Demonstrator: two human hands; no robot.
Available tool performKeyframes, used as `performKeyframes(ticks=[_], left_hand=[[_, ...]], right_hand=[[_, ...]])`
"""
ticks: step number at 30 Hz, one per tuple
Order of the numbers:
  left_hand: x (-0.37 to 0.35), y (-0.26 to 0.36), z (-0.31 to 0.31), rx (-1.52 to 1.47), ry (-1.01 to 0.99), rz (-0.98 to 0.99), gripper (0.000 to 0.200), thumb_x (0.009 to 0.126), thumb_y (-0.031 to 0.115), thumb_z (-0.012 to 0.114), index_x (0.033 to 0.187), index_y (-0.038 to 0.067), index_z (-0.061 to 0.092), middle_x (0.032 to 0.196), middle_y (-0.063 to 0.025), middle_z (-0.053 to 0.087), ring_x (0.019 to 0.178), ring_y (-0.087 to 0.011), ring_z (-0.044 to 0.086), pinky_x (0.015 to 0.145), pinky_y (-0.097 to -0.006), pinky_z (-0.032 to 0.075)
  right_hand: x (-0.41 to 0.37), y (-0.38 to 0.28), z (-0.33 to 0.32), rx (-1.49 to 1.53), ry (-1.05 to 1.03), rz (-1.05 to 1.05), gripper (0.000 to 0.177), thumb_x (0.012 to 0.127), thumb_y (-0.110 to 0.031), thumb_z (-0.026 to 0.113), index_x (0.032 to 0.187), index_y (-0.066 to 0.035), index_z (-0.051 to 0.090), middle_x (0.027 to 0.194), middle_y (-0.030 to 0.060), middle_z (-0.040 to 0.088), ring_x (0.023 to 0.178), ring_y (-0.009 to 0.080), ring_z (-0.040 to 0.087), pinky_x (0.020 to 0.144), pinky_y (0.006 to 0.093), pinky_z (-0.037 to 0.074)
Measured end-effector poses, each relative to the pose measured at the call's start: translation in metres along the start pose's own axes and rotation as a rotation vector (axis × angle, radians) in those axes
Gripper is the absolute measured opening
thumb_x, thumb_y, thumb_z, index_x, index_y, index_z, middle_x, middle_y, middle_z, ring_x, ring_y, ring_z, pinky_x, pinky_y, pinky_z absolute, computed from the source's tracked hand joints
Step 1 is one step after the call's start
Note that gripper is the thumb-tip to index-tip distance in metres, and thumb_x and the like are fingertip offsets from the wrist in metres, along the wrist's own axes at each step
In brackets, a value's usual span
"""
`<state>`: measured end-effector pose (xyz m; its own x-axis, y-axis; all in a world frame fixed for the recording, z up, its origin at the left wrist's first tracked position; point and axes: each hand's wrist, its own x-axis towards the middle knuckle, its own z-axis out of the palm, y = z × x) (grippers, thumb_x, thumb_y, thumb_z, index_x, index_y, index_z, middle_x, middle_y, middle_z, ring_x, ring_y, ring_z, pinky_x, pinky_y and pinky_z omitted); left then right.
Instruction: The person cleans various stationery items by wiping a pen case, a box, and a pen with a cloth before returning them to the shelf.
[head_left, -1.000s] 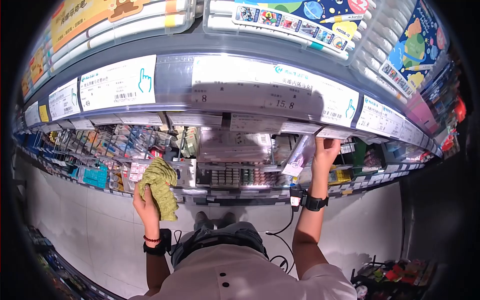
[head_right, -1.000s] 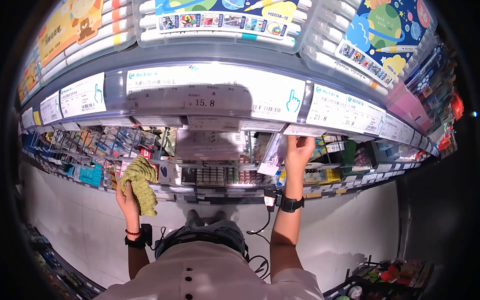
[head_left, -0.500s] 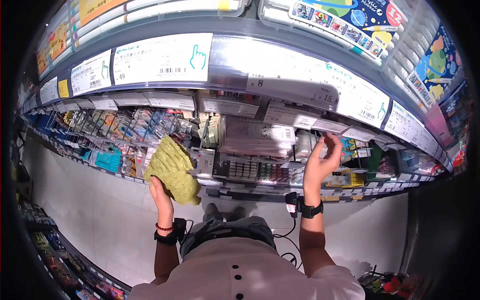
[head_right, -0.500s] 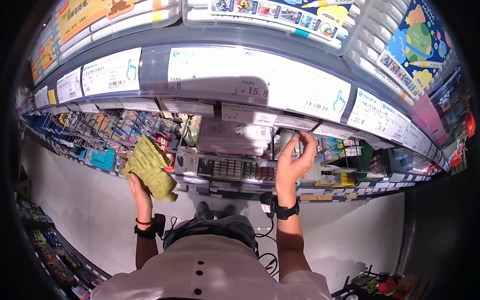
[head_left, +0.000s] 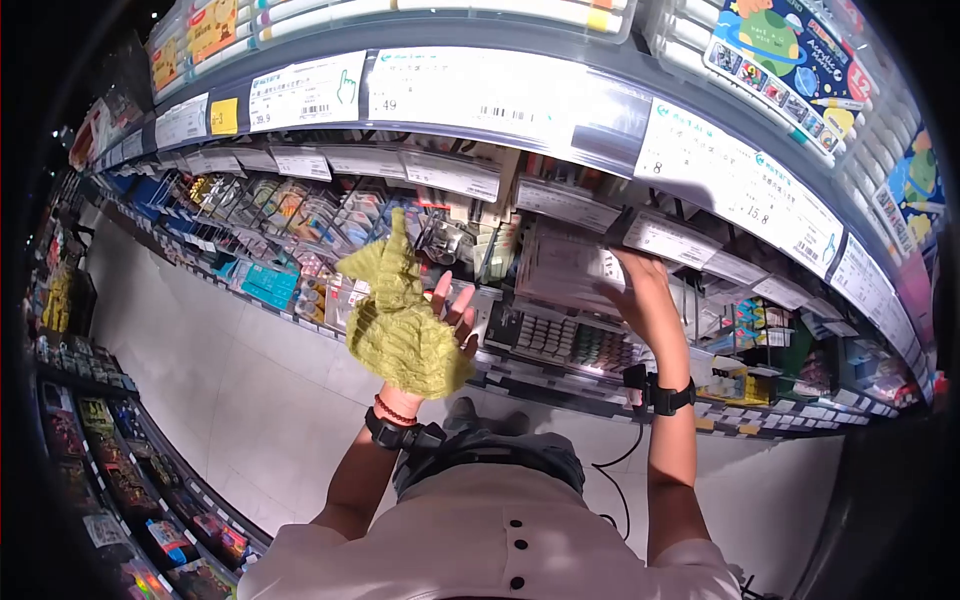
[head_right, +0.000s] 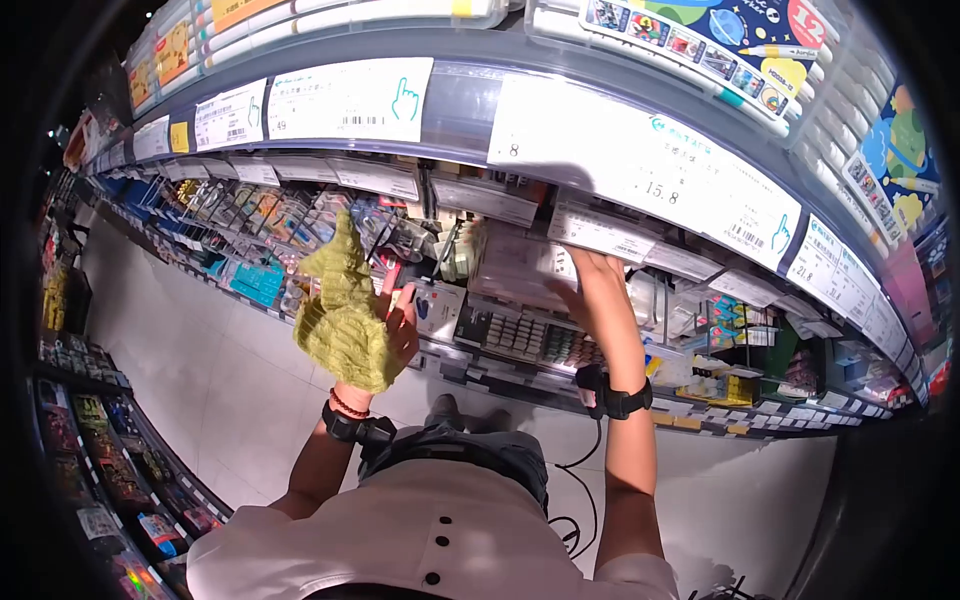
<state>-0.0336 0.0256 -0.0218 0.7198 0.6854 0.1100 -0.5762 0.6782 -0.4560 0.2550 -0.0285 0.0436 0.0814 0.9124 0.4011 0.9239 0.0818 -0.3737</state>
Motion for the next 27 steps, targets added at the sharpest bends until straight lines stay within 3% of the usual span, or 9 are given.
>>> performKeyframes(ticks=[4, 7, 10, 11, 13, 16, 21, 25, 27], left_hand=[[0.000, 0.001, -0.004, 1.070, 0.229, 0.035, 0.052, 0.091, 0.041, 0.030, 0.136, 0.017, 0.023, 0.138, -0.0064, 0.029, 0.116, -0.0245, 0.039, 0.098, -0.0405, 0.029], [0.000, 0.021, -0.025, 1.280, 0.126, 0.065, 0.047, 0.092, 0.035, 0.032, 0.134, 0.013, 0.026, 0.135, -0.0085, 0.034, 0.116, -0.0266, 0.039, 0.099, -0.0420, 0.029], [-0.008, 0.030, -0.036, 1.074, 0.164, 0.169, 0.043, 0.093, 0.030, 0.034, 0.132, 0.012, 0.030, 0.132, -0.0101, 0.039, 0.117, -0.0272, 0.039, 0.101, -0.0415, 0.028], [-0.007, 0.033, -0.043, 1.115, 0.145, 0.292, 0.042, 0.092, 0.030, 0.036, 0.129, 0.011, 0.033, 0.129, -0.0121, 0.042, 0.116, -0.0278, 0.041, 0.098, -0.0414, 0.034], [-0.016, 0.041, -0.049, 1.123, 0.194, 0.312, 0.042, 0.092, 0.030, 0.037, 0.129, 0.010, 0.033, 0.128, -0.0127, 0.042, 0.116, -0.0282, 0.042, 0.095, -0.0415, 0.038], [-0.026, 0.039, -0.053, 1.162, 0.291, 0.354, 0.042, 0.092, 0.030, 0.038, 0.130, 0.010, 0.032, 0.126, -0.0131, 0.042, 0.115, -0.0290, 0.043, 0.090, -0.0425, 0.043], [-0.024, 0.042, -0.055, 1.125, 0.253, 0.242, 0.044, 0.093, 0.030, 0.038, 0.132, 0.011, 0.030, 0.129, -0.0088, 0.040, 0.117, -0.0290, 0.041, 0.092, -0.0436, 0.040], [-0.022, 0.027, -0.049, 1.175, 0.327, 0.260, 0.043, 0.093, 0.028, 0.036, 0.132, 0.010, 0.030, 0.130, -0.0093, 0.040, 0.117, -0.0272, 0.041, 0.094, -0.0405, 0.040], [-0.021, 0.024, -0.046, 1.036, 0.367, 0.239, 0.042, 0.094, 0.029, 0.035, 0.130, 0.009, 0.033, 0.128, -0.0096, 0.043, 0.114, -0.0236, 0.045, 0.092, -0.0375, 0.041]], right_hand=[[0.000, -0.003, -0.004, 0.006, 0.033, -0.023, 0.048, 0.064, -0.007, 0.071, 0.109, -0.006, 0.053, 0.107, 0.0156, 0.056, 0.097, 0.0327, 0.051, 0.084, 0.0371, 0.038], [-0.005, -0.014, -0.008, -0.046, 0.125, -0.058, 0.050, 0.062, -0.005, 0.072, 0.108, -0.005, 0.053, 0.105, 0.0149, 0.055, 0.096, 0.0322, 0.051, 0.083, 0.0372, 0.039], [-0.013, -0.025, -0.012, -0.053, 0.157, -0.039, 0.050, 0.062, -0.007, 0.072, 0.108, -0.004, 0.053, 0.104, 0.0143, 0.054, 0.096, 0.0326, 0.050, 0.081, 0.0379, 0.041], [-0.017, -0.027, -0.012, -0.046, 0.181, -0.025, 0.050, 0.061, -0.007, 0.072, 0.108, -0.004, 0.053, 0.103, 0.0145, 0.054, 0.095, 0.0327, 0.051, 0.080, 0.0380, 0.041], [-0.025, -0.033, -0.015, -0.018, 0.230, -0.015, 0.048, 0.062, -0.005, 0.072, 0.106, -0.002, 0.053, 0.102, 0.0158, 0.055, 0.093, 0.0328, 0.052, 0.078, 0.0370, 0.042], [-0.038, -0.050, -0.021, 0.281, 0.209, 0.054, 0.045, 0.065, -0.002, 0.069, 0.107, 0.000, 0.053, 0.101, 0.0161, 0.055, 0.092, 0.0314, 0.053, 0.080, 0.0344, 0.041], [-0.054, -0.066, -0.009, 0.944, -0.050, 0.219, 0.031, 0.085, -0.014, 0.052, 0.113, 0.000, 0.047, 0.102, 0.0095, 0.055, 0.090, 0.0141, 0.051, 0.081, 0.0267, 0.040], [-0.057, -0.080, 0.005, 1.119, -0.358, 0.231, 0.036, 0.092, -0.017, 0.041, 0.124, -0.002, 0.036, 0.106, 0.0076, 0.051, 0.091, 0.0105, 0.048, 0.081, 0.0256, 0.038], [-0.068, -0.084, 0.026, 1.296, -0.441, 0.375, 0.038, 0.092, -0.018, 0.041, 0.126, -0.002, 0.035, 0.108, 0.0074, 0.049, 0.093, 0.0102, 0.046, 0.082, 0.0254, 0.038]])
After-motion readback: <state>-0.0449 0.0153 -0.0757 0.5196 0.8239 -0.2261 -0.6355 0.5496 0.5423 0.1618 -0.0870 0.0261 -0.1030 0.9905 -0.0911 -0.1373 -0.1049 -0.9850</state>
